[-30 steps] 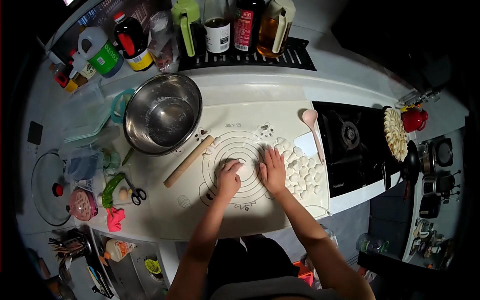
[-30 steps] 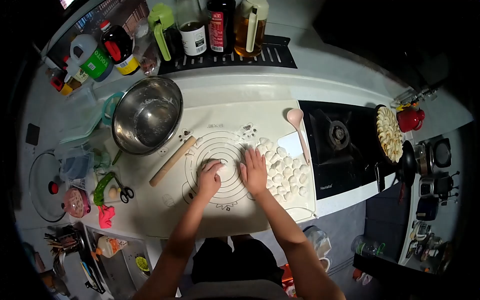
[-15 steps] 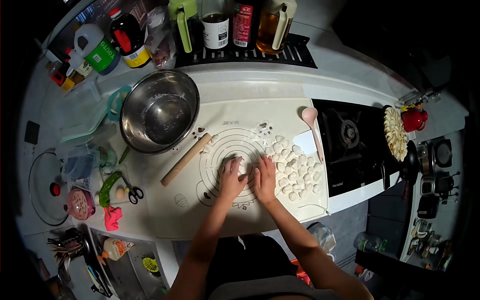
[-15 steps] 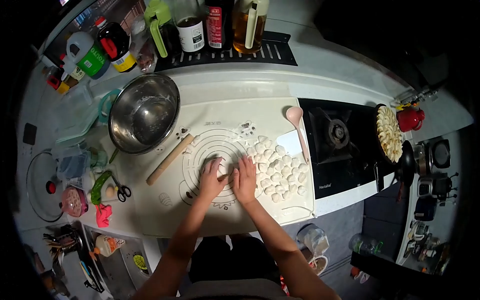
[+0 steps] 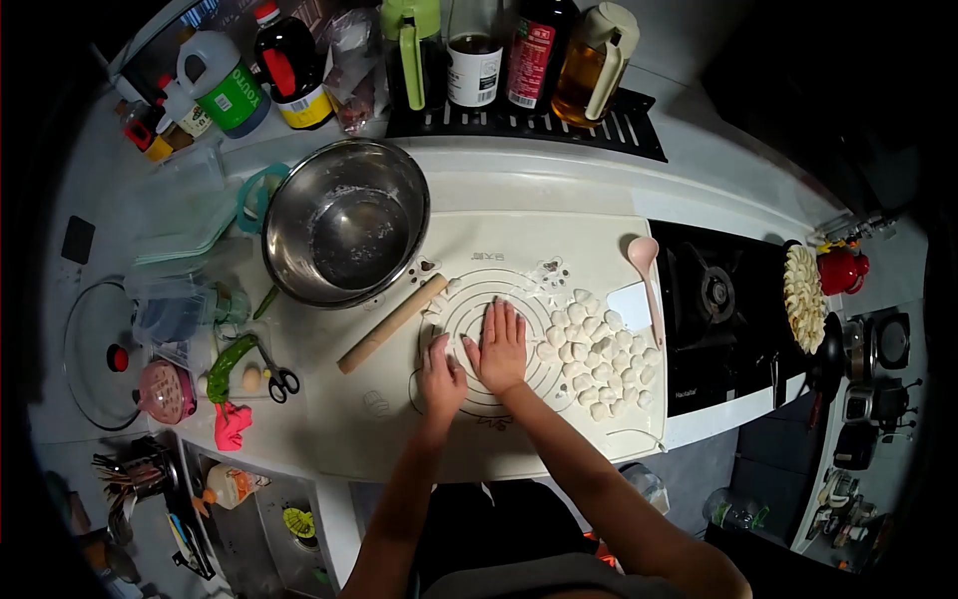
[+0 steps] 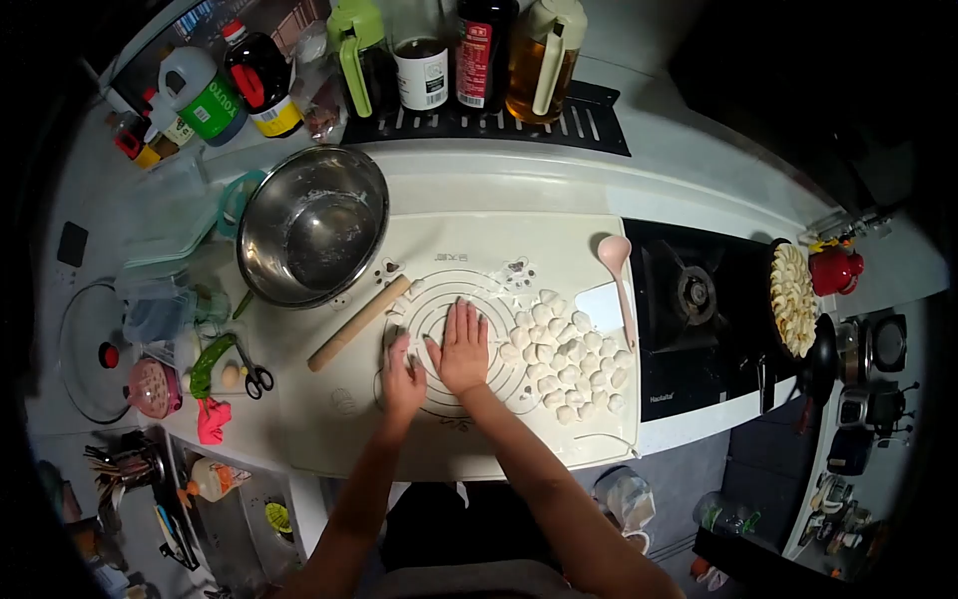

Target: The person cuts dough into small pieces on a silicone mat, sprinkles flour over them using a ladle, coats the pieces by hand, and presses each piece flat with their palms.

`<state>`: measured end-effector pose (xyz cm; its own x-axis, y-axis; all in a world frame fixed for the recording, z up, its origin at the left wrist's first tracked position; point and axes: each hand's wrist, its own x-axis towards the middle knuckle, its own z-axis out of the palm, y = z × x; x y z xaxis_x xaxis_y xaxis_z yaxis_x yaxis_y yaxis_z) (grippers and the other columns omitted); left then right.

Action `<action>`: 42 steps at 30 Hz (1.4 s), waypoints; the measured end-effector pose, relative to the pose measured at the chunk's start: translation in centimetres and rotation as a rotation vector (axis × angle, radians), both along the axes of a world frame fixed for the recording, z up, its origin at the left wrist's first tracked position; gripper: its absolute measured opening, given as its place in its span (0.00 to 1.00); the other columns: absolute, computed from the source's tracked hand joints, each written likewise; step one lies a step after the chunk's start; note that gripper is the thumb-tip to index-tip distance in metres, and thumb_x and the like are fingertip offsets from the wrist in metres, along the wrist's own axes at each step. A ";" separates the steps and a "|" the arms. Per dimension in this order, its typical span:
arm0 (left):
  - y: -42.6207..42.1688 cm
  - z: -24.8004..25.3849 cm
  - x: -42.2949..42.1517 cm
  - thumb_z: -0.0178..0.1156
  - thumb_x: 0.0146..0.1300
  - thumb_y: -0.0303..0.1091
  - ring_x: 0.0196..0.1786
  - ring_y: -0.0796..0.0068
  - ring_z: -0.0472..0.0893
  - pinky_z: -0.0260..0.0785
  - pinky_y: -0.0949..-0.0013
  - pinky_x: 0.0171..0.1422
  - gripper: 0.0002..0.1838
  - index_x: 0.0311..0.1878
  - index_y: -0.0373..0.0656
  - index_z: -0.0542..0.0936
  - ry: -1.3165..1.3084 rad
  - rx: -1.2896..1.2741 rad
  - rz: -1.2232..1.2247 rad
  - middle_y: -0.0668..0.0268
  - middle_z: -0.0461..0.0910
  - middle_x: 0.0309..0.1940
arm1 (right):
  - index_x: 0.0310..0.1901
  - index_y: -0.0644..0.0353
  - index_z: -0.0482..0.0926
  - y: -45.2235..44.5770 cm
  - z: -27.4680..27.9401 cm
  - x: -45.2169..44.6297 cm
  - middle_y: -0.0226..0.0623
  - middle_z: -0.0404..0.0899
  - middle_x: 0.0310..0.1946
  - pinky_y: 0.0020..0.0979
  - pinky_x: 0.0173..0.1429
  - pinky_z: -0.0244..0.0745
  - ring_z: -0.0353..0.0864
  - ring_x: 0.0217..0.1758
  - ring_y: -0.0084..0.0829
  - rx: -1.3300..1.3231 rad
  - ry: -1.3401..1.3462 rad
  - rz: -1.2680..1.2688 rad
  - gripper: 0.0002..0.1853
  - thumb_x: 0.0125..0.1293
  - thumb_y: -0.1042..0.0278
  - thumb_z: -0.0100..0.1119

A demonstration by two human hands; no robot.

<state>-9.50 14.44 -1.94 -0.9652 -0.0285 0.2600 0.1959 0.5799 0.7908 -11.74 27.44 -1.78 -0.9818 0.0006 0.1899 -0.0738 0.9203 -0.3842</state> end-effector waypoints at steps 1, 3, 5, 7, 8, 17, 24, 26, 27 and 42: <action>-0.9 0.2 -0.1 0.52 0.54 0.21 0.58 0.43 0.72 0.68 0.54 0.61 0.27 0.61 0.38 0.69 -0.029 -0.035 0.052 0.47 0.70 0.56 | 0.69 0.71 0.58 -0.5 -0.2 -0.4 0.56 0.54 0.72 0.52 0.76 0.45 0.53 0.75 0.55 0.038 -0.016 0.024 0.34 0.70 0.53 0.47; -1.7 0.5 -0.8 0.53 0.57 0.22 0.57 0.44 0.73 0.68 0.55 0.60 0.26 0.62 0.38 0.70 0.064 -0.098 0.045 0.47 0.70 0.57 | 0.69 0.70 0.58 0.2 -0.5 -0.2 0.53 0.56 0.72 0.52 0.76 0.45 0.56 0.74 0.51 0.042 0.020 0.092 0.33 0.70 0.54 0.46; -1.4 0.6 -3.0 0.55 0.58 0.23 0.58 0.44 0.72 0.67 0.54 0.62 0.27 0.63 0.38 0.69 0.086 -0.116 0.069 0.48 0.70 0.57 | 0.69 0.70 0.59 1.1 -0.7 -0.7 0.51 0.58 0.72 0.52 0.76 0.46 0.57 0.74 0.48 0.072 0.011 0.145 0.33 0.70 0.54 0.47; -0.5 0.7 -4.8 0.59 0.59 0.29 0.61 0.46 0.69 0.64 0.53 0.64 0.30 0.66 0.40 0.67 0.051 -0.205 0.116 0.49 0.69 0.59 | 0.69 0.69 0.60 2.5 -0.8 -0.5 0.48 0.58 0.72 0.51 0.77 0.44 0.56 0.75 0.44 0.126 -0.028 0.051 0.32 0.70 0.54 0.45; 0.1 0.8 -5.8 0.59 0.59 0.31 0.62 0.46 0.69 0.63 0.53 0.65 0.31 0.67 0.40 0.67 0.030 -0.272 0.122 0.50 0.68 0.60 | 0.70 0.68 0.58 3.7 -0.8 -0.4 0.48 0.55 0.73 0.50 0.78 0.41 0.54 0.76 0.42 0.159 -0.071 0.003 0.32 0.71 0.54 0.43; 3.9 0.6 -7.4 0.61 0.55 0.30 0.56 0.61 0.72 0.62 0.58 0.64 0.20 0.54 0.49 0.80 0.124 -0.360 -0.156 0.69 0.77 0.51 | 0.67 0.67 0.64 9.8 1.8 2.8 0.51 0.60 0.70 0.53 0.75 0.48 0.58 0.73 0.51 0.037 0.058 -0.087 0.29 0.69 0.59 0.49; 1.3 0.5 -1.8 0.59 0.54 0.22 0.58 0.59 0.73 0.64 0.57 0.64 0.17 0.48 0.46 0.81 0.132 -0.109 -0.335 0.67 0.79 0.50 | 0.52 0.66 0.76 5.8 3.1 3.9 0.51 0.74 0.56 0.43 0.61 0.70 0.74 0.57 0.52 -0.261 0.244 -0.024 0.19 0.58 0.75 0.59; 0.5 0.6 -1.5 0.60 0.54 0.21 0.55 0.55 0.75 0.66 0.57 0.61 0.14 0.46 0.42 0.79 0.153 -0.076 -0.297 0.60 0.79 0.49 | 0.49 0.66 0.77 4.5 2.7 3.4 0.46 0.77 0.46 0.41 0.51 0.73 0.77 0.47 0.48 -0.327 0.175 0.040 0.17 0.57 0.73 0.61; 0.2 0.4 -1.4 0.60 0.54 0.21 0.55 0.55 0.75 0.67 0.57 0.61 0.15 0.46 0.42 0.79 0.167 -0.098 -0.245 0.60 0.79 0.49 | 0.48 0.65 0.78 3.8 2.9 3.2 0.45 0.77 0.44 0.41 0.49 0.73 0.77 0.44 0.47 -0.330 0.150 0.056 0.16 0.56 0.73 0.62; -0.8 -0.4 -1.0 0.58 0.58 0.25 0.55 0.49 0.75 0.68 0.53 0.60 0.14 0.49 0.40 0.77 0.222 -0.065 0.000 0.55 0.75 0.54 | 0.68 0.72 0.59 -0.3 0.5 -0.9 0.56 0.56 0.71 0.51 0.75 0.48 0.55 0.75 0.53 0.041 0.113 0.011 0.36 0.69 0.50 0.49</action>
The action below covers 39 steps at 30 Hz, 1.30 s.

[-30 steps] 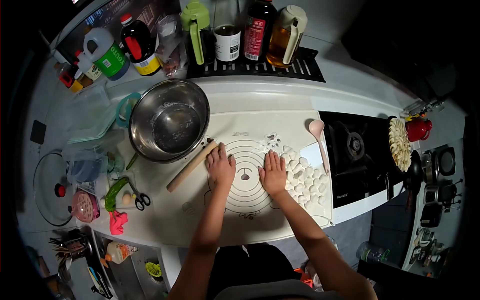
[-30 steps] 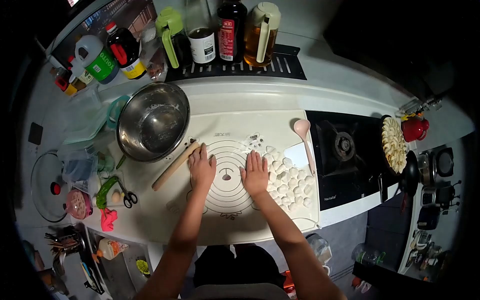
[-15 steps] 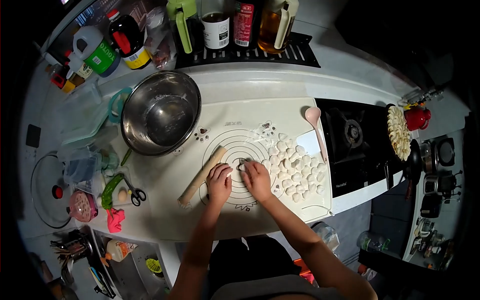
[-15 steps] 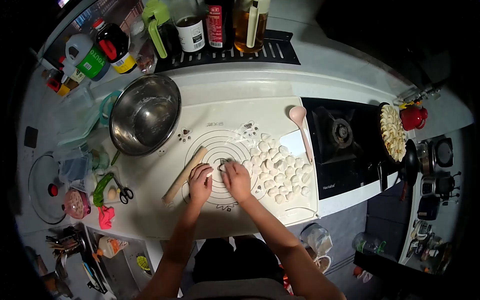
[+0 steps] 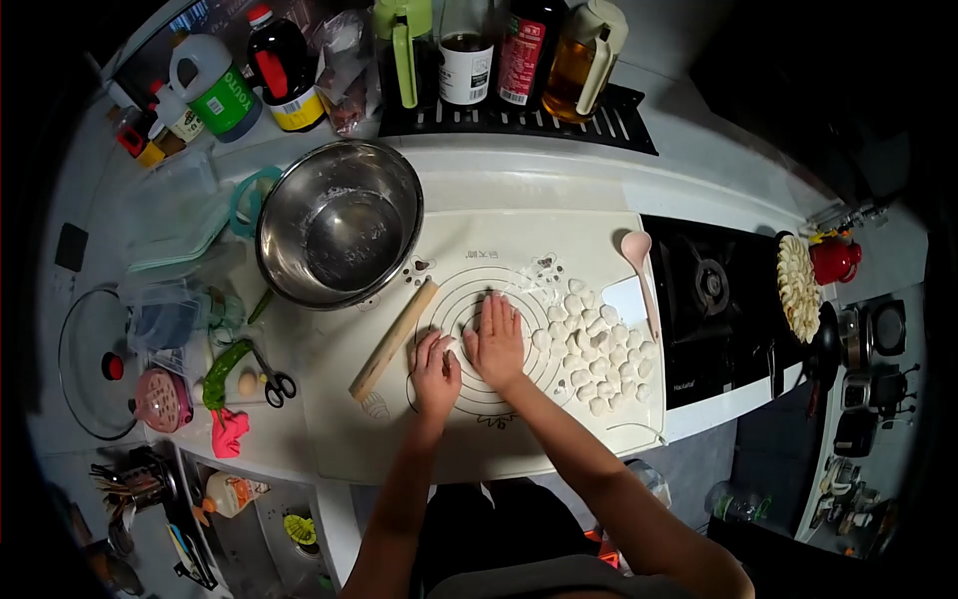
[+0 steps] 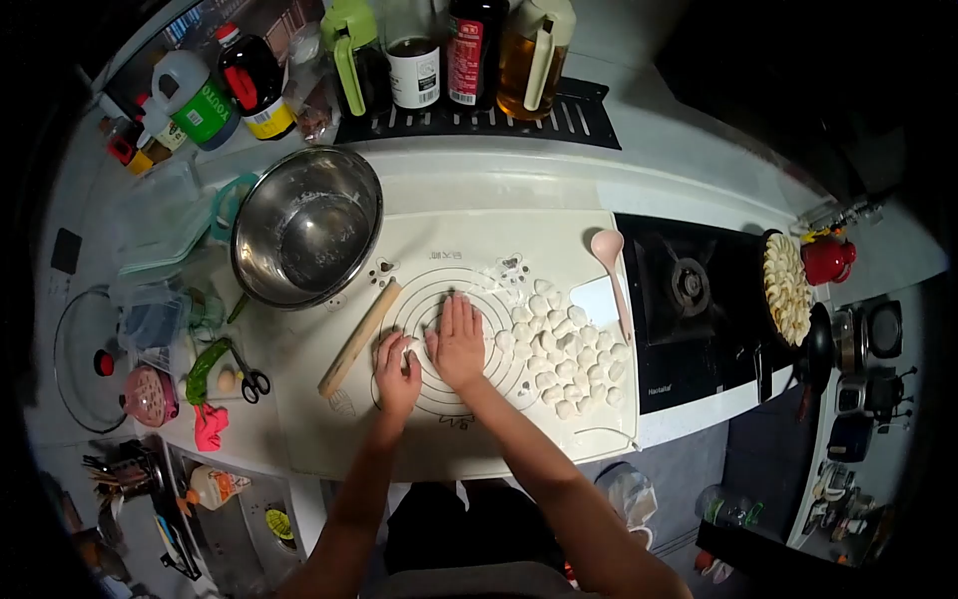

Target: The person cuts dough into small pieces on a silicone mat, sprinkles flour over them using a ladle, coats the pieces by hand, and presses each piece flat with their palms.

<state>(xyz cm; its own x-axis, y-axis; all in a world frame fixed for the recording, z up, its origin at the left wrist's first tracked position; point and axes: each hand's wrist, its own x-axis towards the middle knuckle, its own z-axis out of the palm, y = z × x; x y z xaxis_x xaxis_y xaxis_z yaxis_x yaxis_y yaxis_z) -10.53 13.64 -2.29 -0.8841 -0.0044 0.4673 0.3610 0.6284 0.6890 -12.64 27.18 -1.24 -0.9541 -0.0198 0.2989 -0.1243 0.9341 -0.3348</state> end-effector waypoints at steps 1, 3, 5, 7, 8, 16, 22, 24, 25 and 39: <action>0.1 -0.1 0.2 0.58 0.58 0.25 0.55 0.49 0.75 0.68 0.52 0.60 0.14 0.49 0.41 0.77 0.006 0.001 0.009 0.55 0.76 0.53 | 0.68 0.73 0.58 0.0 -0.4 -0.2 0.56 0.56 0.71 0.50 0.76 0.47 0.54 0.75 0.52 0.044 -0.044 0.015 0.37 0.69 0.49 0.49; -0.1 0.3 0.0 0.58 0.58 0.26 0.55 0.50 0.75 0.68 0.52 0.59 0.14 0.49 0.41 0.78 0.029 -0.009 0.022 0.55 0.76 0.53 | 0.68 0.74 0.58 -0.6 -0.6 -0.7 0.55 0.55 0.72 0.50 0.76 0.46 0.53 0.75 0.52 0.123 -0.119 0.037 0.38 0.69 0.48 0.48; 0.0 0.8 0.9 0.59 0.59 0.27 0.53 0.51 0.75 0.68 0.53 0.57 0.13 0.48 0.42 0.78 -0.004 0.019 0.060 0.56 0.77 0.50 | 0.70 0.69 0.57 0.1 -0.8 -0.1 0.50 0.55 0.73 0.50 0.77 0.44 0.53 0.76 0.47 0.092 -0.111 0.117 0.36 0.70 0.48 0.46; 0.1 1.3 0.6 0.59 0.59 0.28 0.52 0.51 0.75 0.68 0.53 0.56 0.13 0.48 0.43 0.78 0.026 -0.004 0.099 0.57 0.77 0.49 | 0.70 0.66 0.58 1.3 -0.7 -0.4 0.47 0.55 0.73 0.50 0.77 0.45 0.54 0.76 0.45 0.067 -0.094 0.232 0.34 0.70 0.50 0.46; 0.0 1.0 0.8 0.62 0.58 0.31 0.51 0.54 0.74 0.66 0.54 0.58 0.13 0.47 0.44 0.79 0.021 -0.035 0.123 0.61 0.76 0.49 | 0.70 0.64 0.60 2.2 -0.7 0.2 0.43 0.57 0.73 0.50 0.77 0.45 0.55 0.76 0.42 0.056 -0.090 0.207 0.31 0.70 0.54 0.46; 1.4 1.6 -0.1 0.69 0.52 0.46 0.45 0.67 0.74 0.62 0.58 0.58 0.17 0.42 0.51 0.81 -0.034 -0.501 0.009 0.71 0.80 0.38 | 0.64 0.64 0.68 8.1 1.1 2.5 0.47 0.63 0.68 0.52 0.75 0.49 0.59 0.73 0.50 0.045 -0.036 -0.055 0.25 0.69 0.60 0.51; 2.2 2.1 0.3 0.70 0.49 0.43 0.42 0.65 0.76 0.61 0.60 0.55 0.17 0.43 0.51 0.82 -0.264 -0.519 -0.062 0.69 0.80 0.29 | 0.60 0.64 0.72 6.9 2.4 5.5 0.50 0.66 0.66 0.54 0.73 0.52 0.59 0.71 0.57 -0.133 0.002 -0.099 0.21 0.68 0.66 0.52; 2.0 1.8 0.3 0.71 0.48 0.41 0.42 0.65 0.76 0.61 0.60 0.54 0.17 0.43 0.51 0.81 -0.270 -0.451 -0.096 0.69 0.80 0.28 | 0.60 0.63 0.72 6.1 2.6 6.1 0.51 0.65 0.66 0.55 0.73 0.52 0.60 0.71 0.56 -0.178 0.007 -0.082 0.21 0.67 0.66 0.52; 2.1 1.8 0.2 0.71 0.48 0.41 0.43 0.65 0.76 0.61 0.60 0.55 0.17 0.43 0.52 0.81 -0.269 -0.411 -0.127 0.69 0.80 0.29 | 0.61 0.63 0.72 5.7 2.6 6.4 0.51 0.65 0.66 0.55 0.72 0.52 0.60 0.71 0.56 -0.199 0.009 -0.075 0.21 0.67 0.66 0.52; 2.6 1.1 0.7 0.73 0.43 0.41 0.45 0.63 0.75 0.61 0.57 0.58 0.21 0.42 0.52 0.80 -0.200 -0.342 -0.165 0.69 0.78 0.40 | 0.58 0.65 0.73 3.8 2.0 5.1 0.52 0.66 0.65 0.53 0.72 0.54 0.61 0.69 0.58 -0.320 0.044 -0.057 0.19 0.66 0.70 0.53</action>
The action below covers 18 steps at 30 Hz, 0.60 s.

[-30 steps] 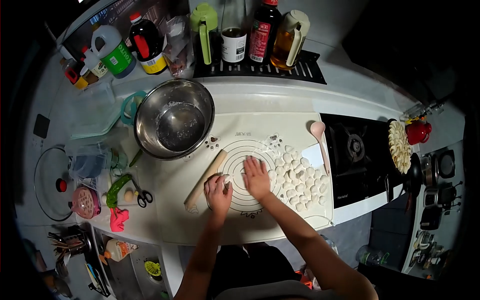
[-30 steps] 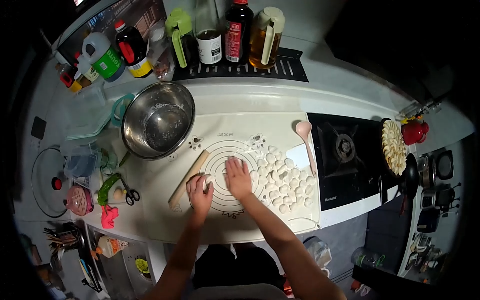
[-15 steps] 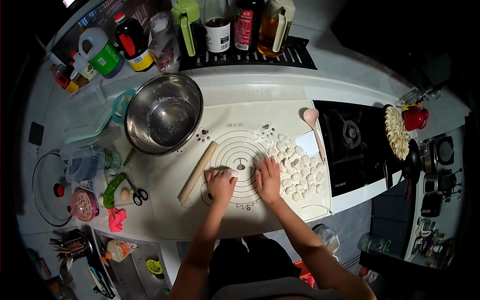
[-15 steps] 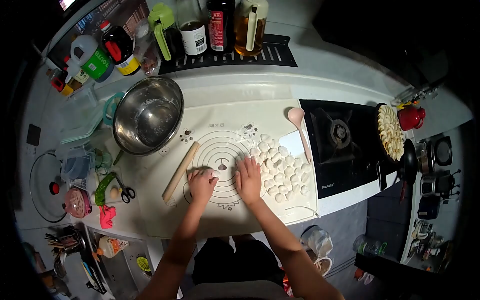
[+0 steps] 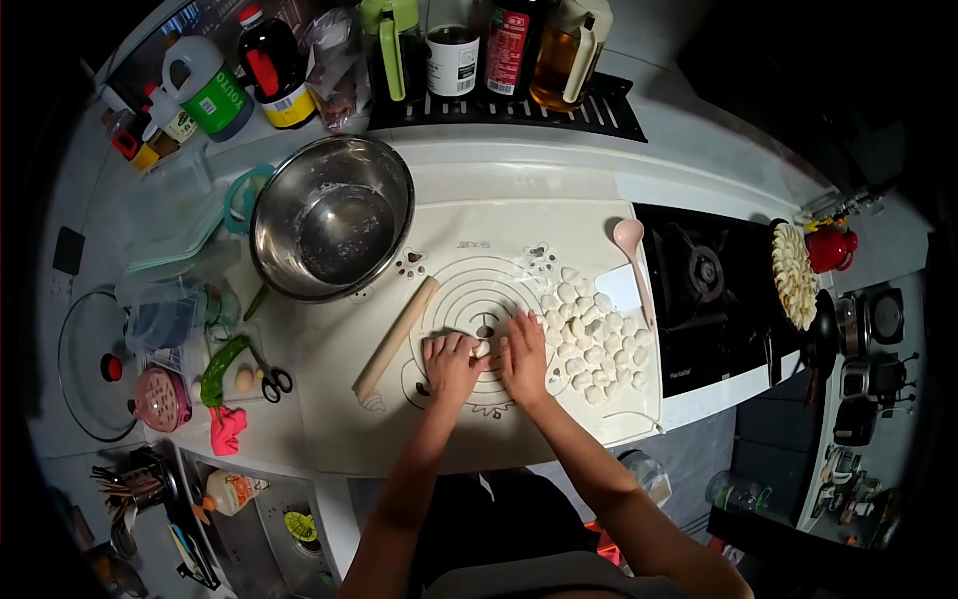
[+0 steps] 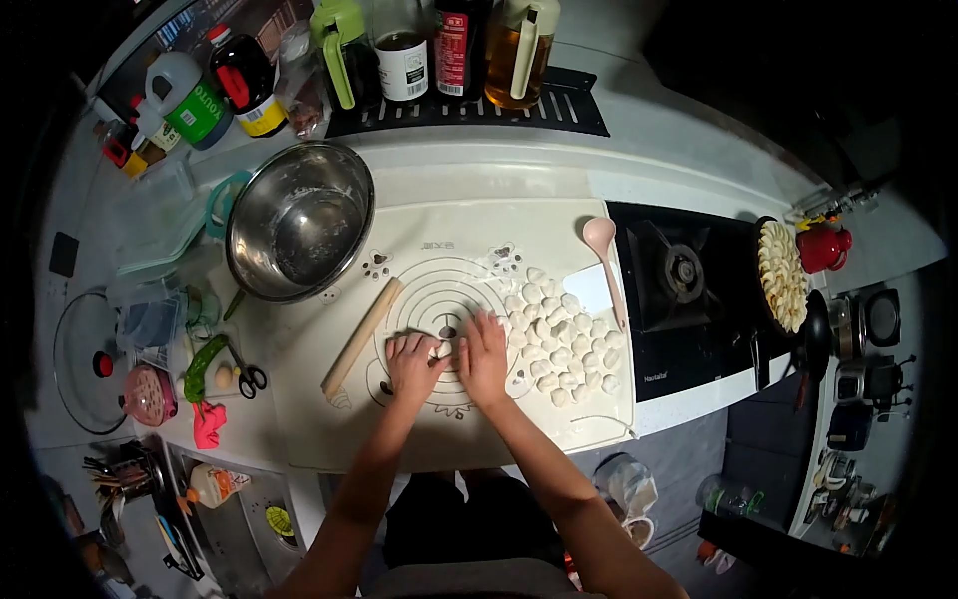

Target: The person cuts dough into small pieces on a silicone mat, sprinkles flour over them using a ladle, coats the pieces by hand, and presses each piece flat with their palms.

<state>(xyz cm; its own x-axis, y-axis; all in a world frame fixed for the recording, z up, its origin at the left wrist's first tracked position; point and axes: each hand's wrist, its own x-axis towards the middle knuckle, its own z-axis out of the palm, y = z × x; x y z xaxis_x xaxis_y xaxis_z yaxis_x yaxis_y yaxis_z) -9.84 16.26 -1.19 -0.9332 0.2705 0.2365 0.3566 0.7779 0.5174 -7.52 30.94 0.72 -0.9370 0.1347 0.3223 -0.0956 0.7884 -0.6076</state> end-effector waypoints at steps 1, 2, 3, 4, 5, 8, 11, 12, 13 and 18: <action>0.0 0.4 0.1 0.72 0.44 0.40 0.46 0.61 0.75 0.61 0.56 0.58 0.20 0.43 0.51 0.80 0.047 0.029 0.029 0.68 0.78 0.41 | 0.59 0.65 0.73 -0.4 0.0 -0.3 0.53 0.66 0.65 0.52 0.72 0.54 0.62 0.69 0.58 -0.010 0.000 0.031 0.20 0.65 0.71 0.53; -0.1 0.9 0.2 0.71 0.45 0.38 0.46 0.59 0.75 0.61 0.55 0.59 0.20 0.44 0.50 0.79 0.093 0.057 0.059 0.66 0.78 0.42 | 0.60 0.66 0.72 -1.1 -0.2 -0.9 0.53 0.66 0.65 0.52 0.72 0.54 0.62 0.69 0.58 -0.021 0.000 0.063 0.21 0.65 0.71 0.52; -0.2 1.2 0.3 0.69 0.47 0.37 0.47 0.58 0.75 0.62 0.54 0.59 0.20 0.46 0.49 0.79 0.139 0.085 0.090 0.64 0.78 0.43 | 0.61 0.68 0.70 -2.1 -0.1 -1.6 0.55 0.65 0.65 0.52 0.72 0.54 0.62 0.69 0.58 -0.007 -0.016 0.071 0.23 0.65 0.68 0.53; -0.8 0.8 0.5 0.68 0.47 0.35 0.47 0.56 0.75 0.63 0.54 0.59 0.20 0.46 0.48 0.79 0.153 0.122 0.090 0.62 0.78 0.43 | 0.64 0.69 0.67 -2.9 -0.8 -2.1 0.54 0.63 0.67 0.52 0.72 0.53 0.61 0.70 0.57 0.055 -0.046 0.090 0.27 0.67 0.63 0.52; -1.8 0.3 0.9 0.67 0.48 0.34 0.48 0.54 0.75 0.64 0.53 0.58 0.20 0.47 0.48 0.79 0.170 0.159 0.090 0.60 0.77 0.44 | 0.66 0.69 0.64 -4.0 -1.6 -2.7 0.53 0.60 0.69 0.52 0.74 0.51 0.59 0.71 0.55 0.136 -0.057 0.080 0.29 0.68 0.59 0.50; -4.1 -0.2 1.5 0.60 0.53 0.27 0.48 0.49 0.74 0.67 0.53 0.54 0.16 0.48 0.42 0.78 0.172 0.248 0.152 0.55 0.76 0.45 | 0.69 0.69 0.60 -5.4 -2.7 -3.7 0.52 0.56 0.72 0.51 0.75 0.47 0.56 0.74 0.52 0.276 -0.093 0.118 0.33 0.70 0.52 0.47; -4.7 -0.6 2.2 0.60 0.55 0.24 0.49 0.47 0.74 0.67 0.52 0.55 0.16 0.49 0.39 0.77 0.134 0.267 0.217 0.52 0.76 0.46 | 0.71 0.67 0.57 -5.1 -3.3 -3.6 0.48 0.53 0.74 0.50 0.77 0.42 0.53 0.76 0.46 0.346 -0.162 0.235 0.35 0.71 0.49 0.45; -4.3 -0.2 1.6 0.61 0.54 0.25 0.49 0.46 0.74 0.67 0.51 0.56 0.16 0.49 0.39 0.77 0.139 0.262 0.229 0.52 0.76 0.46 | 0.71 0.66 0.56 -4.6 -3.3 -4.3 0.47 0.52 0.74 0.49 0.78 0.40 0.52 0.77 0.43 0.371 -0.172 0.277 0.36 0.71 0.48 0.44; -4.1 0.2 1.5 0.62 0.54 0.26 0.50 0.46 0.74 0.67 0.51 0.56 0.17 0.49 0.39 0.77 0.135 0.252 0.241 0.52 0.75 0.46 | 0.71 0.65 0.57 -4.0 -3.4 -4.3 0.45 0.54 0.74 0.48 0.78 0.41 0.53 0.77 0.39 0.453 -0.164 0.311 0.35 0.70 0.49 0.44; -3.0 0.5 0.8 0.66 0.54 0.29 0.45 0.53 0.79 0.73 0.58 0.48 0.19 0.51 0.42 0.79 -0.086 0.191 0.187 0.58 0.76 0.46 | 0.69 0.65 0.61 2.0 -3.8 -4.6 0.44 0.59 0.72 0.47 0.78 0.43 0.56 0.76 0.40 0.602 -0.167 0.034 0.34 0.69 0.49 0.47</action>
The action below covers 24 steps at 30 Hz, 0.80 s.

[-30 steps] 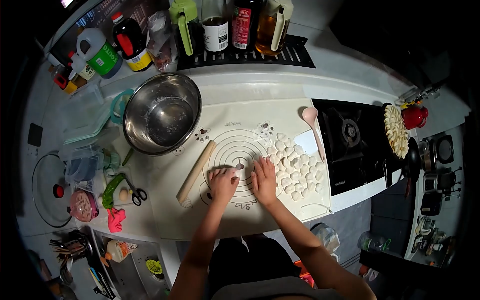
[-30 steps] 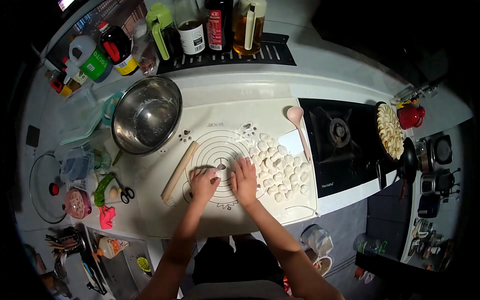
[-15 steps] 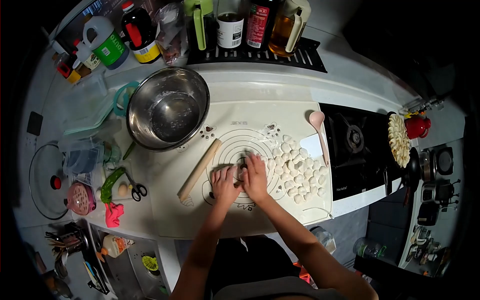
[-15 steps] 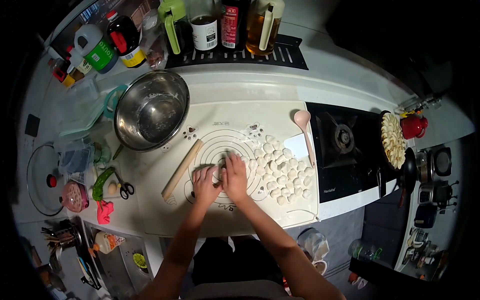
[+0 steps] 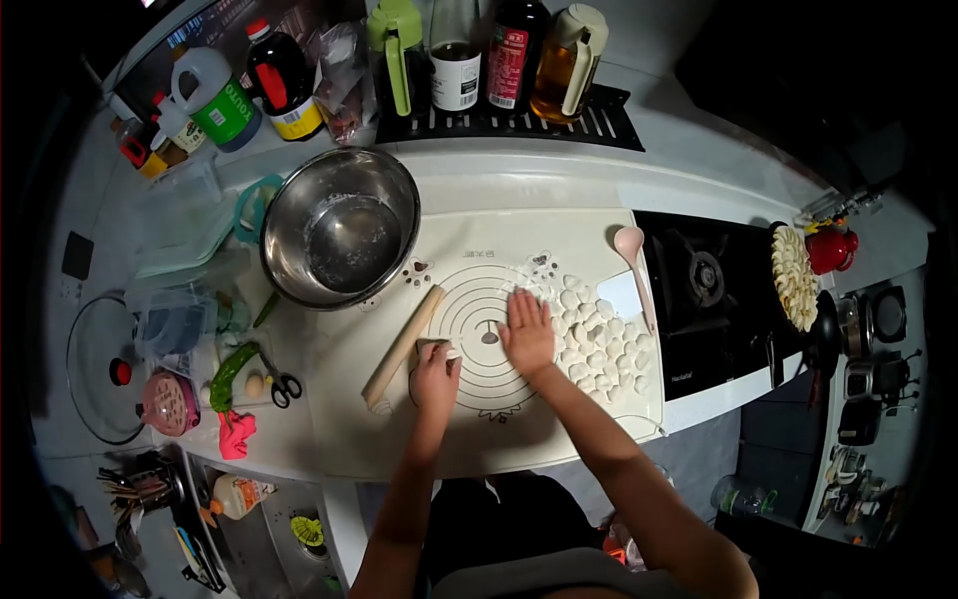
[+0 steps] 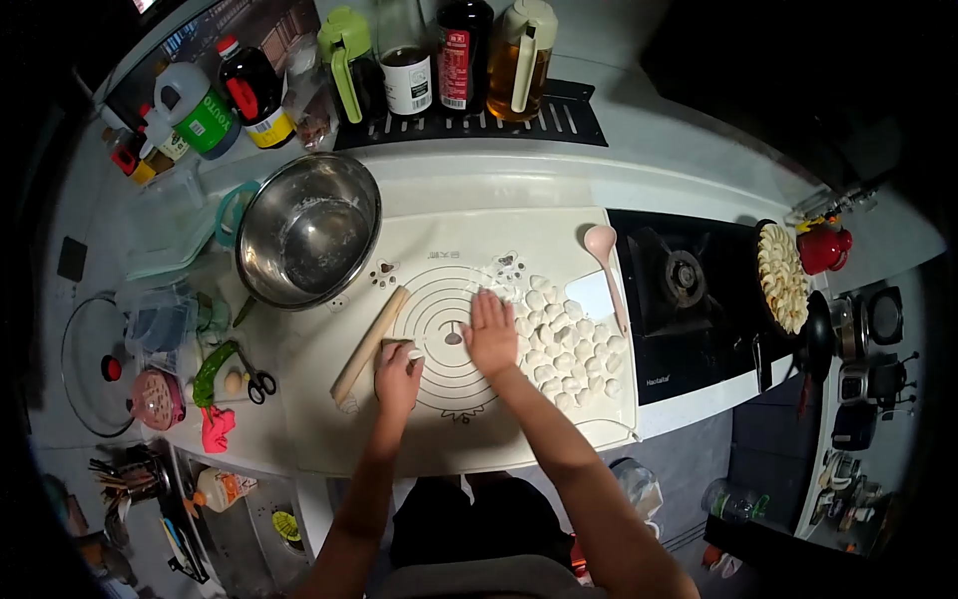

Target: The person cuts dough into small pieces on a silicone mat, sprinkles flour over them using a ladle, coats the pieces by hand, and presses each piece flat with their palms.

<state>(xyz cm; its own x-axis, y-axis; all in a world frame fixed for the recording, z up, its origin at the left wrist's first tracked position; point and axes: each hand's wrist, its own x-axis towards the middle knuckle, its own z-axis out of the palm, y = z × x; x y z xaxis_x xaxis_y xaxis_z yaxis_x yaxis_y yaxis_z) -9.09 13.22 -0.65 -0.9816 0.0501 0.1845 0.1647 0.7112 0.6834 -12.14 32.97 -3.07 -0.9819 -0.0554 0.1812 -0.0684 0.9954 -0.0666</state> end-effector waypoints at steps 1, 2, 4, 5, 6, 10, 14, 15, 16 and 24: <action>0.5 -0.4 -0.7 0.66 0.54 0.28 0.42 0.55 0.81 0.74 0.59 0.44 0.19 0.51 0.44 0.79 -0.014 0.052 -0.057 0.61 0.77 0.46 | 0.68 0.65 0.63 1.3 0.8 0.0 0.45 0.61 0.71 0.48 0.77 0.44 0.57 0.75 0.40 -0.066 0.025 0.010 0.33 0.69 0.49 0.47; 0.8 -0.8 -1.1 0.66 0.54 0.27 0.42 0.55 0.80 0.74 0.59 0.44 0.19 0.50 0.43 0.79 -0.048 0.105 -0.130 0.60 0.77 0.46 | 0.67 0.65 0.65 2.2 1.5 0.2 0.45 0.62 0.70 0.50 0.76 0.46 0.58 0.74 0.44 -0.115 0.066 0.033 0.32 0.69 0.50 0.49; 2.1 0.0 -2.0 0.67 0.53 0.26 0.43 0.54 0.80 0.74 0.59 0.45 0.18 0.49 0.42 0.79 -0.121 0.212 -0.276 0.60 0.77 0.46 | 0.66 0.64 0.65 3.3 2.3 1.1 0.46 0.63 0.69 0.52 0.75 0.49 0.60 0.73 0.48 -0.198 0.085 0.060 0.30 0.68 0.54 0.51; 2.7 0.9 -1.8 0.68 0.52 0.25 0.43 0.54 0.80 0.74 0.58 0.45 0.19 0.49 0.41 0.79 -0.179 0.267 -0.272 0.59 0.77 0.45 | 0.66 0.64 0.66 3.4 2.5 1.7 0.47 0.63 0.69 0.53 0.74 0.50 0.60 0.73 0.49 -0.237 0.091 0.037 0.29 0.68 0.56 0.52; 3.0 0.8 -1.9 0.68 0.51 0.25 0.43 0.55 0.80 0.75 0.60 0.45 0.19 0.49 0.41 0.79 -0.098 0.239 -0.253 0.58 0.77 0.45 | 0.66 0.64 0.66 3.1 3.0 2.6 0.47 0.64 0.68 0.53 0.74 0.51 0.60 0.72 0.50 -0.276 0.096 0.014 0.28 0.68 0.57 0.52; 3.3 -1.3 -2.0 0.71 0.50 0.26 0.44 0.55 0.80 0.75 0.60 0.45 0.21 0.49 0.42 0.78 0.013 0.158 -0.251 0.57 0.77 0.45 | 0.64 0.64 0.68 1.3 3.1 5.4 0.49 0.64 0.68 0.55 0.73 0.52 0.61 0.71 0.54 -0.396 0.126 -0.041 0.24 0.68 0.64 0.51; 3.0 -0.9 -1.9 0.70 0.50 0.26 0.44 0.57 0.79 0.76 0.63 0.42 0.25 0.54 0.41 0.76 0.031 0.151 -0.298 0.56 0.77 0.46 | 0.64 0.62 0.69 -1.1 3.0 5.6 0.50 0.65 0.67 0.55 0.72 0.52 0.61 0.71 0.55 -0.502 0.143 -0.031 0.23 0.68 0.67 0.49; 2.9 -0.7 -1.8 0.70 0.51 0.25 0.43 0.58 0.79 0.77 0.64 0.41 0.26 0.56 0.41 0.75 0.073 0.123 -0.295 0.56 0.77 0.46 | 0.64 0.63 0.68 -1.8 3.3 5.3 0.50 0.65 0.67 0.55 0.72 0.52 0.61 0.71 0.55 -0.507 0.141 -0.024 0.23 0.68 0.67 0.49; 2.8 -0.7 -1.7 0.68 0.51 0.24 0.43 0.60 0.79 0.76 0.65 0.40 0.27 0.58 0.41 0.74 0.072 0.184 -0.236 0.56 0.76 0.46 | 0.64 0.65 0.68 -2.6 3.3 4.8 0.51 0.64 0.68 0.54 0.73 0.52 0.61 0.71 0.54 -0.536 0.139 -0.013 0.24 0.68 0.67 0.48; -1.3 -1.7 0.7 0.55 0.54 0.15 0.40 0.65 0.78 0.74 0.68 0.42 0.23 0.55 0.39 0.76 0.170 0.266 0.032 0.56 0.74 0.46 | 0.71 0.70 0.55 -7.8 1.1 0.3 0.52 0.53 0.73 0.51 0.77 0.44 0.52 0.76 0.50 -0.305 -0.008 0.071 0.37 0.71 0.48 0.45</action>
